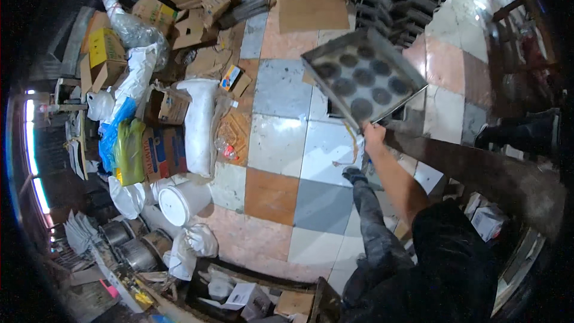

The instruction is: The person shapes dough on a work table by pulling, stretching, and rolling dough pieces by hand, then takes and arranges dough balls onto metal baking trays.

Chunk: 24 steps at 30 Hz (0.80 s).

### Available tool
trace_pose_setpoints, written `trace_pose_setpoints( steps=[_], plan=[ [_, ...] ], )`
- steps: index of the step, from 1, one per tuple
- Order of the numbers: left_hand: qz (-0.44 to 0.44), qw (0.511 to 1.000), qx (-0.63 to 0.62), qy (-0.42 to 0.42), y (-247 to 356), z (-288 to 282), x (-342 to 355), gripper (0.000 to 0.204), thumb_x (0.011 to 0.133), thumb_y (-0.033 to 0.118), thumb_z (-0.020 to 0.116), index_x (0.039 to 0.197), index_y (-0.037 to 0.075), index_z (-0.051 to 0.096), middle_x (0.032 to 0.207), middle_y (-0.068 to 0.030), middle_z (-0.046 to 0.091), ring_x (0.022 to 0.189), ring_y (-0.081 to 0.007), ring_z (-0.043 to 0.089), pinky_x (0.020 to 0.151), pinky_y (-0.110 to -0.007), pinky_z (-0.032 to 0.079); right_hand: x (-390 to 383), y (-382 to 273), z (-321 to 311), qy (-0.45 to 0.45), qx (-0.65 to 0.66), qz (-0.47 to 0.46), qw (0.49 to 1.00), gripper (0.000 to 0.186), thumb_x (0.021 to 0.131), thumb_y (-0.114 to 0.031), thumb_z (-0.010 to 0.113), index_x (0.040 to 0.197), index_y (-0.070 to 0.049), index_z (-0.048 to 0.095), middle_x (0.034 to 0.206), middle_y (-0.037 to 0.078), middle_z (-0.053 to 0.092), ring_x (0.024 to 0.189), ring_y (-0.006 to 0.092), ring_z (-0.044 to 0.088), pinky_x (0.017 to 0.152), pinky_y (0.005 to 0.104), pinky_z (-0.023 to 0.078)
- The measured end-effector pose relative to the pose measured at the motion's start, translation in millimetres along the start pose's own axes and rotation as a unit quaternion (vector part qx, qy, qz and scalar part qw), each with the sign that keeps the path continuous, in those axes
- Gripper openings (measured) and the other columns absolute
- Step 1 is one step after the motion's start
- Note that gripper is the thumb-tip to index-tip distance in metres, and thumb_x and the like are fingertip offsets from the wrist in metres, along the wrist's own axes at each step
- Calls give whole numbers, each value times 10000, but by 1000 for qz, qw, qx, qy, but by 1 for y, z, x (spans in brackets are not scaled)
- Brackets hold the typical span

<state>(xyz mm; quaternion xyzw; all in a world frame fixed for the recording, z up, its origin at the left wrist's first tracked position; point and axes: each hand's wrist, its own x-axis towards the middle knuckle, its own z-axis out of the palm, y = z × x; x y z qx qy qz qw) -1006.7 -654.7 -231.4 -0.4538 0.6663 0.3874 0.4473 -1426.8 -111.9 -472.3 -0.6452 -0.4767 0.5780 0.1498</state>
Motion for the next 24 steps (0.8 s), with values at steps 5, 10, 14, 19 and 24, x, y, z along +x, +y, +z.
trace_pose_setpoints(
  steps=[5,10,14,19,24],
  plan=[
    [83,991,-53,-86,-8,-20,63,276,980,289,499,1029,40,607,995,-117,591,950,-217,551,823,-369,459,-146,-68,-81,-112,114,-9,987,117,721,-24,653,634,-40,576,643,20,541,580,151,483,507,363,389],
    [327,900,-160,-240,35,-84,145,292,962,335,508,1007,59,593,922,-43,572,865,-160,546,712,-350,470,-298,-24,-189,-173,232,77,954,193,650,-38,677,666,-114,500,652,20,467,583,158,464,489,347,325],
    [213,851,-398,-269,121,-169,126,402,893,383,578,1111,46,563,1061,-91,600,948,-200,558,778,-343,472,-437,-25,-288,-234,211,156,936,201,683,74,633,639,-78,509,624,32,460,602,142,476,511,350,350],
    [284,846,-314,-323,181,-215,27,444,841,372,618,1115,27,573,1081,-111,610,961,-235,570,814,-365,472,-522,-2,-423,-283,87,85,951,227,709,22,643,601,-100,484,605,17,449,541,128,444,459,335,314],
    [292,892,-72,-338,180,-165,-56,430,806,341,640,1080,13,597,1050,-120,620,962,-254,575,832,-382,471,-522,29,-515,-271,-50,-252,928,374,699,-84,688,585,-106,333,675,16,482,543,123,435,451,327,347]
  ],
)
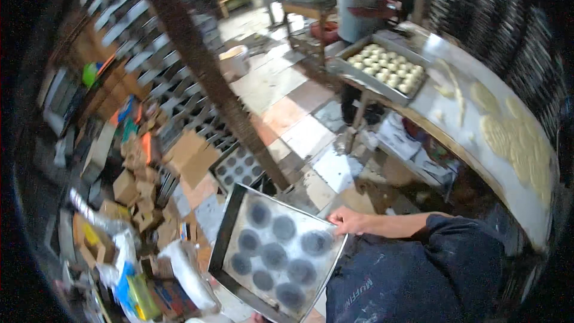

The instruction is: The person shapes dough on a work table by pulling, stretching, and rolling dough pieces by hand, then takes and arranges dough balls onto metal baking trays.

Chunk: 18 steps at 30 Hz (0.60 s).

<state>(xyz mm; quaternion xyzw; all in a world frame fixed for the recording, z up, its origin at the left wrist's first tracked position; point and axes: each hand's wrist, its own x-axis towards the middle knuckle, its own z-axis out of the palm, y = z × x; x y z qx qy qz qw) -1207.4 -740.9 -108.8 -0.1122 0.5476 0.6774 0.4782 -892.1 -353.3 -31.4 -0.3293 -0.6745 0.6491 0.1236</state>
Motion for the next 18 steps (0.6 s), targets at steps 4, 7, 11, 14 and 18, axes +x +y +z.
trace_pose_setpoints(
  steps=[4,7,11,14,18],
  plan=[
    [-110,980,150,-72,-36,103,17,420,778,317,658,1052,1,615,1024,-127,629,962,-270,578,845,-396,470,-48,-31,-90,80,-47,-137,986,399,630,-74,686,577,-95,291,774,26,472,704,132,462,597,323,372],
    [123,981,93,-120,-110,103,93,358,767,306,606,960,5,617,993,-157,620,870,-331,604,836,-455,484,-106,-76,-158,162,-83,-185,966,404,605,-45,668,576,-81,266,800,45,541,678,113,417,675,303,444],
    [67,973,57,-215,-97,352,43,362,745,292,556,966,5,567,853,-173,591,773,-358,604,732,-449,509,-204,-79,-229,352,95,-196,910,223,695,-92,657,803,-59,465,1027,58,599,950,153,534,770,289,432],
    [61,943,75,-318,-122,444,65,296,734,278,550,906,38,571,749,-119,555,746,-329,604,696,-416,502,-256,-38,-274,482,274,-293,779,184,796,-95,593,970,-42,565,1024,64,613,935,149,560,824,272,443],
    [125,923,150,-331,-141,590,67,215,747,261,563,798,52,570,809,-127,605,765,-292,597,757,-410,502,-323,3,-300,701,193,-198,658,100,837,-122,583,903,-48,577,929,56,611,827,130,579,761,265,472]
  ],
)
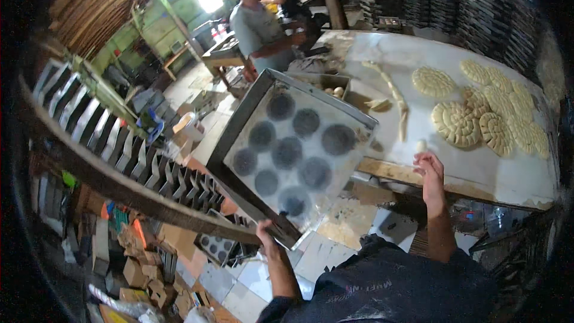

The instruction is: The person shapes dough on a work table by pulling, stretching, and rolling dough pieces by hand, then takes and arranges dough balls onto metal baking trays.

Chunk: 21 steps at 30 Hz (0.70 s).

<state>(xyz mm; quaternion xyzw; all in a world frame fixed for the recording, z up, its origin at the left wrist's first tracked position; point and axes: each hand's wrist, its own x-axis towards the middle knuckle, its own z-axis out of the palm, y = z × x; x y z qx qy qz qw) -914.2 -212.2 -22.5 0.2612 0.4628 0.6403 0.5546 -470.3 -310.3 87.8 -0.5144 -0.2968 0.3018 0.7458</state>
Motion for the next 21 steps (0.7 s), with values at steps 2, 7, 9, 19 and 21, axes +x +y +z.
trace_pose_setpoints(
  steps=[2,7,9,19,21],
  plan=[
    [-105,988,-95,-54,17,67,37,166,785,243,533,763,80,550,766,-99,575,752,-253,579,732,-390,492,3,11,-34,40,5,58,998,69,831,-129,580,875,-80,560,946,58,604,825,140,574,744,306,479],
    [19,994,7,-103,20,135,147,99,785,214,523,765,118,532,699,-36,507,678,-243,534,661,-379,477,8,47,-49,13,-6,96,995,91,827,-135,591,846,-52,558,872,68,613,724,123,575,645,264,476],
    [-3,992,22,-121,28,161,168,96,778,208,525,771,113,533,706,-37,511,677,-246,538,658,-370,482,7,52,-41,-12,-52,79,995,121,807,-143,606,835,-28,580,844,63,623,724,115,584,629,257,473],
    [-81,992,48,-83,5,158,272,108,721,163,547,768,67,530,736,-62,512,737,-253,558,726,-374,490,65,70,34,-51,-95,141,984,144,842,-169,606,855,-30,569,804,58,603,721,119,572,651,271,475],
    [-77,988,79,-106,11,174,265,96,722,166,558,751,78,532,746,-49,513,752,-239,547,775,-351,467,76,83,41,-69,-101,132,984,123,849,-126,605,903,-28,555,803,60,602,730,121,579,657,274,482]
  ],
)
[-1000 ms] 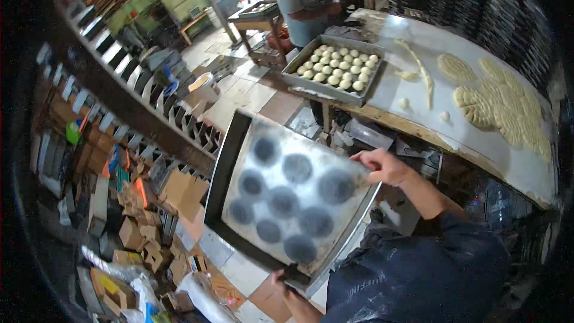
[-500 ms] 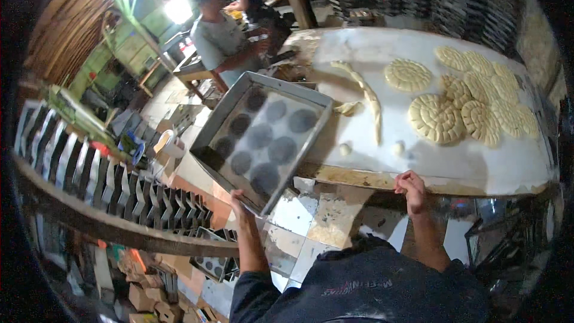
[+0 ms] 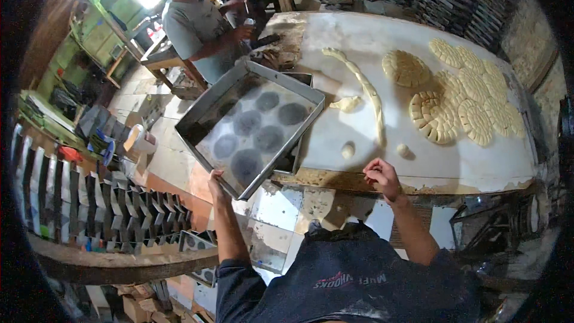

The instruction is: The person shapes dough on a work table by pulling, stretching, and rolling dough pieces by hand, then takes and arranges dough balls onto metal baking trays.

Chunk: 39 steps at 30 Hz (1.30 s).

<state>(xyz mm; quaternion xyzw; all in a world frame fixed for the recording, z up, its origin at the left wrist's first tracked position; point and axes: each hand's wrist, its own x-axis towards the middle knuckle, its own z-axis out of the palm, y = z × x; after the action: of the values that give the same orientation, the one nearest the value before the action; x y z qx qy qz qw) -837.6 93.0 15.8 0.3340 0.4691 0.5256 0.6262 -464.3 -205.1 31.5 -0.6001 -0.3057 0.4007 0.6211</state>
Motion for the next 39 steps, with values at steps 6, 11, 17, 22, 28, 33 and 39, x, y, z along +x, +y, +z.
trace_pose_setpoints(
  steps=[6,11,17,22,28,33,39],
  plan=[
    [4,991,127,35,-29,-114,102,189,788,251,574,715,77,583,633,-12,513,577,-170,468,578,-298,367,-4,16,24,-40,-57,42,997,114,856,-115,605,897,-19,561,811,50,601,750,122,591,704,274,487],
    [130,896,421,-50,-1,-111,115,180,825,165,620,852,-14,626,680,-89,623,538,-186,569,508,-344,449,5,3,-33,-20,-309,-46,950,162,832,-132,652,926,-22,580,816,48,611,750,132,597,705,293,498],
    [361,710,560,231,56,28,-12,389,864,262,638,1134,-14,594,1083,-191,563,1009,-304,534,842,-380,437,36,-10,-136,191,-333,-13,923,235,792,-100,653,1005,-35,579,902,92,602,774,188,588,677,332,497],
    [295,882,297,-215,-69,192,-86,394,788,115,712,1139,24,556,1059,-119,571,906,-216,595,773,-330,488,84,83,-169,192,-474,-145,847,379,803,-186,654,1122,-34,517,1097,190,514,1042,373,478,932,503,370],
    [171,796,479,-328,-267,213,-75,436,877,196,625,1269,25,536,1205,-199,577,1159,-381,503,964,-427,432,67,99,-147,-19,-538,-264,800,171,782,-115,574,899,7,547,959,227,518,961,413,477,854,528,383],
    [44,907,253,-334,-277,157,-57,461,892,261,571,1293,37,526,1243,-139,579,1214,-362,469,996,-410,409,39,54,-204,-117,-458,-325,819,105,734,-117,581,779,-24,558,820,157,549,848,353,511,779,468,436],
    [391,694,567,-211,-236,305,-40,278,877,225,565,1123,104,615,965,-112,604,921,-326,518,824,-447,414,125,45,-163,4,-511,-307,802,133,717,-100,593,791,-8,532,846,143,535,863,342,525,862,499,423]
  ],
)
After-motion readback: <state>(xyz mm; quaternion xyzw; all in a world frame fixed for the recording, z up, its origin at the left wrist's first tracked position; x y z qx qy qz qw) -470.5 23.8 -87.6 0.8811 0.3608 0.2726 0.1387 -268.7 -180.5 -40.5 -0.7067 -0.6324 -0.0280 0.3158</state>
